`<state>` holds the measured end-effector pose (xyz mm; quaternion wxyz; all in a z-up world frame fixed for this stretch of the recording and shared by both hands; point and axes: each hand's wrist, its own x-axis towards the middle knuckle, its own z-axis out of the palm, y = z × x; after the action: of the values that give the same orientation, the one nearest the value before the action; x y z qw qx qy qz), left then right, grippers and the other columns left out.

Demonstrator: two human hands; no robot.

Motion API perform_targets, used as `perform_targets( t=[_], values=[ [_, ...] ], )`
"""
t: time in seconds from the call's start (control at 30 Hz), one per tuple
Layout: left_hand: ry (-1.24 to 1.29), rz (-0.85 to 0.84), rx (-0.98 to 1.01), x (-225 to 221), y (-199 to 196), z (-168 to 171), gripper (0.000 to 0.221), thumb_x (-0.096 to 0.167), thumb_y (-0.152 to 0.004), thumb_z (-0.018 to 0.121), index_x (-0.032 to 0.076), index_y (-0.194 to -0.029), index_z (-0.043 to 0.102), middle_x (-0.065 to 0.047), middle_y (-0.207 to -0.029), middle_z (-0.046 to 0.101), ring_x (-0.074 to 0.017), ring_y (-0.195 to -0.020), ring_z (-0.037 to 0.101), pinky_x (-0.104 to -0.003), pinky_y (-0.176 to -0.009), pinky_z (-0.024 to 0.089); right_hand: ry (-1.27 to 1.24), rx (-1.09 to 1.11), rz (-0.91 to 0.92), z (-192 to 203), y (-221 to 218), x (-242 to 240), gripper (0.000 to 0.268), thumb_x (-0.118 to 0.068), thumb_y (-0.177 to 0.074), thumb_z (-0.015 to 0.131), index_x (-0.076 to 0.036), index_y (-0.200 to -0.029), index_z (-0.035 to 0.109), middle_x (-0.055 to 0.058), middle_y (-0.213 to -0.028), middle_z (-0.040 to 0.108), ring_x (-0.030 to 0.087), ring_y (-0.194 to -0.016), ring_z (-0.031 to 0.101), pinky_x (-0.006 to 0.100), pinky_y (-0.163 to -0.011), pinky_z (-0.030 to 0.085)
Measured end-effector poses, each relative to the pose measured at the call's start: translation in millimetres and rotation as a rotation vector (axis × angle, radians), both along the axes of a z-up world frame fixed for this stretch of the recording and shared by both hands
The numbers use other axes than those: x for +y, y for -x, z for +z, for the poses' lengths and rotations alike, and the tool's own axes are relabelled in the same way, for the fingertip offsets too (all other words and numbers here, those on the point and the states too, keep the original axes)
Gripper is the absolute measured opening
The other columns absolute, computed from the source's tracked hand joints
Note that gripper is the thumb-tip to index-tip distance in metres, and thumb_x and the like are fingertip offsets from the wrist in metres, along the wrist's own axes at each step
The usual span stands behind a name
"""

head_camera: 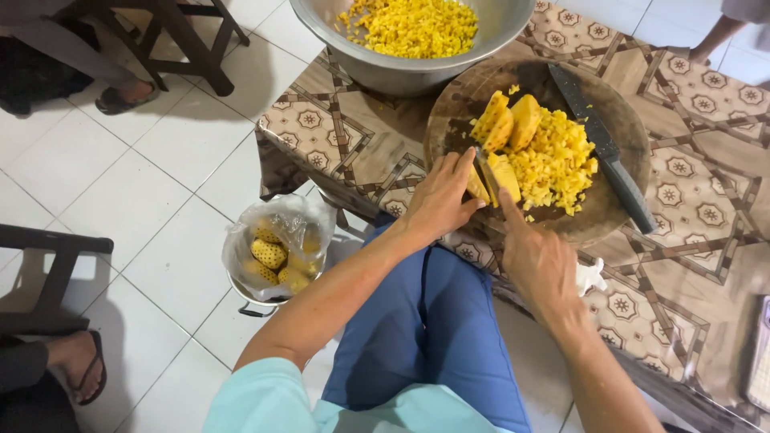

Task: Chopping yellow fruit into small pieces on a wooden board and transferring them to a bowl.

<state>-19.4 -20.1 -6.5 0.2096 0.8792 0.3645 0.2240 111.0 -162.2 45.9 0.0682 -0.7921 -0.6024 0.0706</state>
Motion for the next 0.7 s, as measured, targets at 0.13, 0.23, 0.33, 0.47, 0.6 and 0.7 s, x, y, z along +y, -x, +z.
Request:
perform_targets(
  t=[0.13,0.23,0.33,0.47,0.6,0.7],
  values=[
    [-0.029,0.026,0.035,6.4,-10.1,-14.4,0.088,0.034,-0.083,0.081,-0.005,-0.15,0.039,-0.018,-0.122,0.056,-0.0338,-0.122,0.055,-0.044,-0.081,0.062,-0.001,0.067,-0.016,4.5,9.5,-9.5,0.051,-0.017,-0.106,0.039,-0.026,-0.156,0.041,0.003,-0.055,0.057,0.014,-0.04,0.05,0.022,-0.036,0.039],
    [-0.036,0.055,0.02,12.9,-16.3,-24.6,0.087,0.033,-0.082,0.08,-0.006,-0.149,0.039,-0.018,-0.121,0.056,-0.0335,-0.118,0.056,-0.045,-0.078,0.062,0.03,0.026,-0.043,7.1,10.1,-17.9,0.054,-0.017,-0.105,0.039,-0.028,-0.158,0.036,0.002,-0.054,0.056,0.013,-0.039,0.049,0.022,-0.036,0.037],
    [0.013,0.057,0.041,11.0,-16.4,-23.7,0.09,0.036,-0.081,0.079,-0.001,-0.151,0.037,-0.017,-0.125,0.055,-0.032,-0.121,0.053,-0.045,-0.084,0.06,0.015,-0.015,-0.048,6.3,3.5,-22.0,0.055,-0.015,-0.105,0.039,-0.026,-0.159,0.036,0.002,-0.054,0.055,0.012,-0.041,0.047,0.02,-0.039,0.038],
    [0.044,0.022,-0.049,7.2,-4.0,-8.4,0.086,0.03,-0.085,0.078,-0.001,-0.153,0.037,-0.021,-0.133,0.055,-0.0377,-0.127,0.053,-0.047,-0.098,0.055,0.052,0.035,-0.024,17.4,4.9,-10.4,0.051,-0.019,-0.106,0.036,-0.028,-0.157,0.039,0.003,-0.054,0.056,0.012,-0.04,0.045,0.024,-0.04,0.04],
    [-0.08,-0.096,-0.203,7.0,12.5,-13.3,0.058,0.023,-0.098,0.067,0.002,-0.149,0.048,-0.021,-0.142,0.053,-0.0407,-0.137,0.051,-0.046,-0.112,0.048,0.055,-0.039,0.036,19.6,3.6,0.6,0.051,-0.019,-0.106,0.036,-0.028,-0.156,0.04,-0.001,-0.056,0.057,0.01,-0.04,0.045,0.022,-0.041,0.041],
    [-0.238,-0.05,-0.222,6.1,13.0,-10.8,0.043,0.024,-0.107,0.055,0.003,-0.144,0.055,-0.022,-0.129,0.062,-0.0387,-0.127,0.058,-0.048,-0.094,0.056,0.101,-0.027,0.047,34.4,8.6,6.1,0.048,-0.022,-0.106,0.034,-0.027,-0.153,0.043,0.001,-0.057,0.059,0.01,-0.041,0.048,0.022,-0.042,0.041]
  ],
)
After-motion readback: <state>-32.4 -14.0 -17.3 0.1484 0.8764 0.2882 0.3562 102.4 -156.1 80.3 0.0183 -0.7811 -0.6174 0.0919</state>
